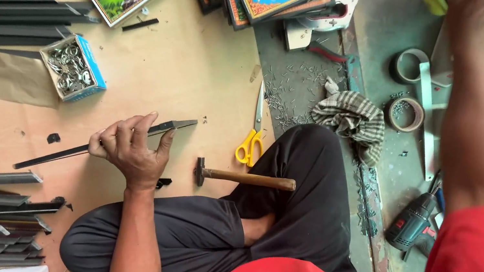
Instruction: Assembling picture frames by inserting religious prints and securing them with a hammer and fasteners.
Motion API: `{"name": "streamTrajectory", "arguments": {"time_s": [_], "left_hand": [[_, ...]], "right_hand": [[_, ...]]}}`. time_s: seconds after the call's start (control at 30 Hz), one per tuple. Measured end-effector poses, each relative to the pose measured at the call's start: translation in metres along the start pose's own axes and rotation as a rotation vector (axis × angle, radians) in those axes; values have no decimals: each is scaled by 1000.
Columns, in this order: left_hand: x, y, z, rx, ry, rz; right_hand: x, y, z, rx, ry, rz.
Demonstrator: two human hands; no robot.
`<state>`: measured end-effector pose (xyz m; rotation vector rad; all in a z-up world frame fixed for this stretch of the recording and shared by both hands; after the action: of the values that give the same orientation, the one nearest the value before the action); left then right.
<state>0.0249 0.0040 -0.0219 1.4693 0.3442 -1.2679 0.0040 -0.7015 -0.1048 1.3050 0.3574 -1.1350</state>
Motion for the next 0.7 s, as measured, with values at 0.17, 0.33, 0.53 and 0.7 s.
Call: {"name": "streamTrajectory", "arguments": {"time_s": [0.17,0.33,0.53,0.7], "left_hand": [[1,1,-1,11,9,45],[4,0,-4,26,5,56],[-2,-2,-1,-23,28,56],[-13,7,7,18,-14,101]], "right_hand": [[-65,-47,-156,-114,698,-288],[-98,-57,-214,-64,713,-541],[-63,-85,-228,4,778,-650],[-68,-85,-232,-55,685,-701]]}}
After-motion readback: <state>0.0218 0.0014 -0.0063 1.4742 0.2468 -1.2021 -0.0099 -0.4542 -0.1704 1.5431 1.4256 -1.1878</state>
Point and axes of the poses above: each hand's wrist, its own y-axis towards the middle knuckle, its own x-axis out of the palm, z = x × y, the point moved 3 cm from there along y, towards the middle knuckle, and after that the axes turned 4 degrees about -y, right-handed, at the moved point
